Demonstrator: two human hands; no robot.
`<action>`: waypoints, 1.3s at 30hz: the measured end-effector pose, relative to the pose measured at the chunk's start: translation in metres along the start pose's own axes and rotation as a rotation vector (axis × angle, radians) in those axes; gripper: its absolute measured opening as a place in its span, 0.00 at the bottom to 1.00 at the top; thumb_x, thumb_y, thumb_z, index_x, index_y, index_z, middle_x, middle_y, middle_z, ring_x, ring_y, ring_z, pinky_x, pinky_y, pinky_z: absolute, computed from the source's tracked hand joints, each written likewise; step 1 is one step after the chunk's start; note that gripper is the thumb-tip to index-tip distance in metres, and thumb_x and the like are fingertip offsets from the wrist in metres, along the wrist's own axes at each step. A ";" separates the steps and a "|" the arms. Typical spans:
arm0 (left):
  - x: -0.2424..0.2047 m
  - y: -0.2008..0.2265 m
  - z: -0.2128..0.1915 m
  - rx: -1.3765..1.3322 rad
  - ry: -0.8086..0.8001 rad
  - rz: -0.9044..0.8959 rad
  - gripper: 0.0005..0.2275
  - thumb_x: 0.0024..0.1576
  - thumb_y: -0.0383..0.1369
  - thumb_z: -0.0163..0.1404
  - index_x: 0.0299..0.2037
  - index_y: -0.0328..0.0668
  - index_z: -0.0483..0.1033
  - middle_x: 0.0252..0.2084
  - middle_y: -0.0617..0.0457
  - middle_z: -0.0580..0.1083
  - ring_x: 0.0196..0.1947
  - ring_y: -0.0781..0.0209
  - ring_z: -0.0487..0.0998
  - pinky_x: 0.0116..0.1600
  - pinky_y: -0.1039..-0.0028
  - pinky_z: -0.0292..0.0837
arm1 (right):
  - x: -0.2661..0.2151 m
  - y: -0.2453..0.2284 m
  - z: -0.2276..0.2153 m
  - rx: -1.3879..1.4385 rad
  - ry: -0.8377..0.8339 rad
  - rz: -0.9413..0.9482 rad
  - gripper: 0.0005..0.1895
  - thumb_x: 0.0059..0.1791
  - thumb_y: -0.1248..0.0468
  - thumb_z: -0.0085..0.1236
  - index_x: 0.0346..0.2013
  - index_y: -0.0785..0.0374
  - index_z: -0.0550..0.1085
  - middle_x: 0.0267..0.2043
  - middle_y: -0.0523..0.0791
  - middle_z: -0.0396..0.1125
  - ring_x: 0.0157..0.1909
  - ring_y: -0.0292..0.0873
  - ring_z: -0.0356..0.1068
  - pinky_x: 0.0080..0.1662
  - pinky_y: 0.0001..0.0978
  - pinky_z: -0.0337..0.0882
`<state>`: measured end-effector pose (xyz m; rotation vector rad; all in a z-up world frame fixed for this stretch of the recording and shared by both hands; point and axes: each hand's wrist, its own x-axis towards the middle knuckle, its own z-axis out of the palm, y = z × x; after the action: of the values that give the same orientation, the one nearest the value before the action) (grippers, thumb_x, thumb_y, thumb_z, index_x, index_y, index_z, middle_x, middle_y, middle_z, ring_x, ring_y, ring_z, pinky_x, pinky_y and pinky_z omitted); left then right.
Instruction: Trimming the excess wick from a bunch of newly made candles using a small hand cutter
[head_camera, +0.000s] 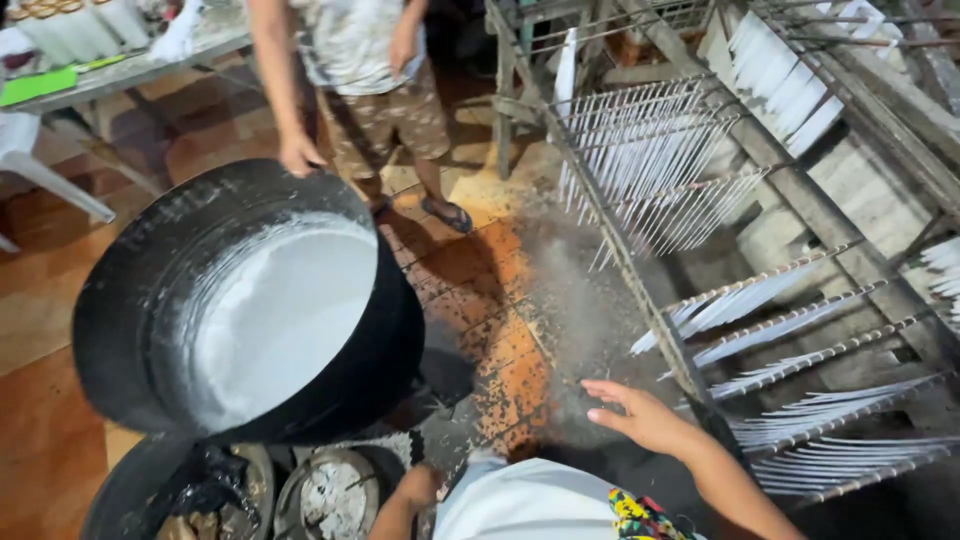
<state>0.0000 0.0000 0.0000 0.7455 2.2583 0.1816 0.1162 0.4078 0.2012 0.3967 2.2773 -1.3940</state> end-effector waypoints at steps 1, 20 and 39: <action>0.022 0.002 -0.011 0.004 -0.006 0.002 0.06 0.52 0.31 0.49 0.33 0.49 0.80 0.37 0.47 0.78 0.38 0.47 0.80 0.43 0.63 0.74 | 0.007 0.001 -0.004 0.006 0.002 0.004 0.32 0.49 0.49 0.57 0.68 0.45 0.66 0.71 0.39 0.65 0.72 0.41 0.63 0.68 0.40 0.61; 0.377 0.084 -0.514 -0.543 0.356 0.374 0.15 0.63 0.43 0.44 0.47 0.46 0.82 0.38 0.57 0.79 0.40 0.65 0.77 0.51 0.74 0.68 | 0.204 -0.026 -0.114 0.520 0.264 -0.110 0.29 0.50 0.54 0.56 0.66 0.54 0.70 0.63 0.42 0.75 0.64 0.34 0.71 0.62 0.28 0.67; 0.632 0.235 -0.738 -0.391 0.577 0.275 0.13 0.63 0.38 0.41 0.52 0.57 0.78 0.43 0.48 0.80 0.40 0.47 0.80 0.45 0.58 0.71 | 0.226 0.038 -0.173 1.089 0.666 -0.130 0.28 0.45 0.67 0.60 0.59 0.79 0.77 0.56 0.64 0.81 0.59 0.58 0.79 0.63 0.45 0.69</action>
<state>-0.7554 0.6154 0.2238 0.8601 2.5122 1.0550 -0.0986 0.5823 0.1268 1.1886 1.7144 -2.8230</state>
